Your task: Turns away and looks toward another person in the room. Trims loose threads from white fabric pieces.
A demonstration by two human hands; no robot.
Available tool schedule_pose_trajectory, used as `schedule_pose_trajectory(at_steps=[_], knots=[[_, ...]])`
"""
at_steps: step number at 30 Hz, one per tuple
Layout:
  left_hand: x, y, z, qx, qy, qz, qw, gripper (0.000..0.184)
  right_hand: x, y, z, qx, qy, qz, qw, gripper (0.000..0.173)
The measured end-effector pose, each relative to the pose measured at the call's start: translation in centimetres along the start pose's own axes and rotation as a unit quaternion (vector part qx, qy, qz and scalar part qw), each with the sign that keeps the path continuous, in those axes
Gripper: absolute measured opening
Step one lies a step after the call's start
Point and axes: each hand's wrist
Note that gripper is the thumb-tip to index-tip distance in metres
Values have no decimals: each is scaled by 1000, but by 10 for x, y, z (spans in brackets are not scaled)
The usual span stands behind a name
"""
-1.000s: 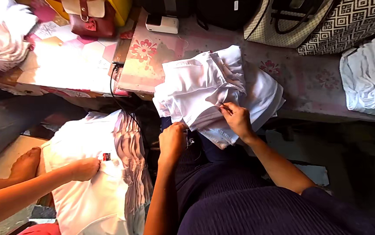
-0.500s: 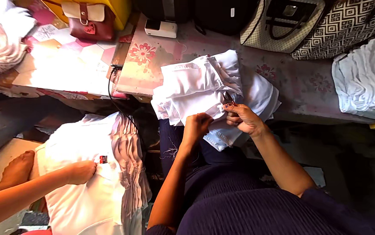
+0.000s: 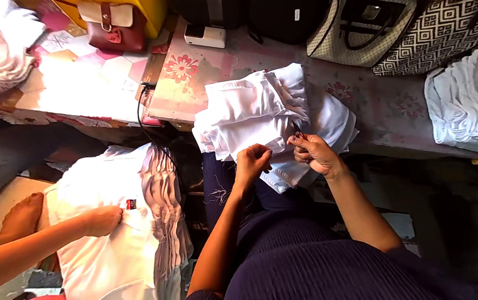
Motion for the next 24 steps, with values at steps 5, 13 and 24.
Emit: schedule_pose_trajectory(at_steps=[5, 13, 24], knots=[[-12, 6, 2, 4, 15, 51, 999, 17, -8, 13, 5, 127, 80, -243, 958, 19], [-28, 2, 15, -44, 30, 30, 998, 7, -18, 8, 8, 64, 74, -51, 994, 4], [-29, 7, 18, -51, 70, -54, 995, 21, -16, 7, 12, 48, 11, -46, 998, 6]])
Point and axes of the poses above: each hand's wrist, its own z-axis towards the middle knuckle, its own x-axis out of the back of the hand, y = z × x, and after that the axes turned 13 degrees about z, right-handed
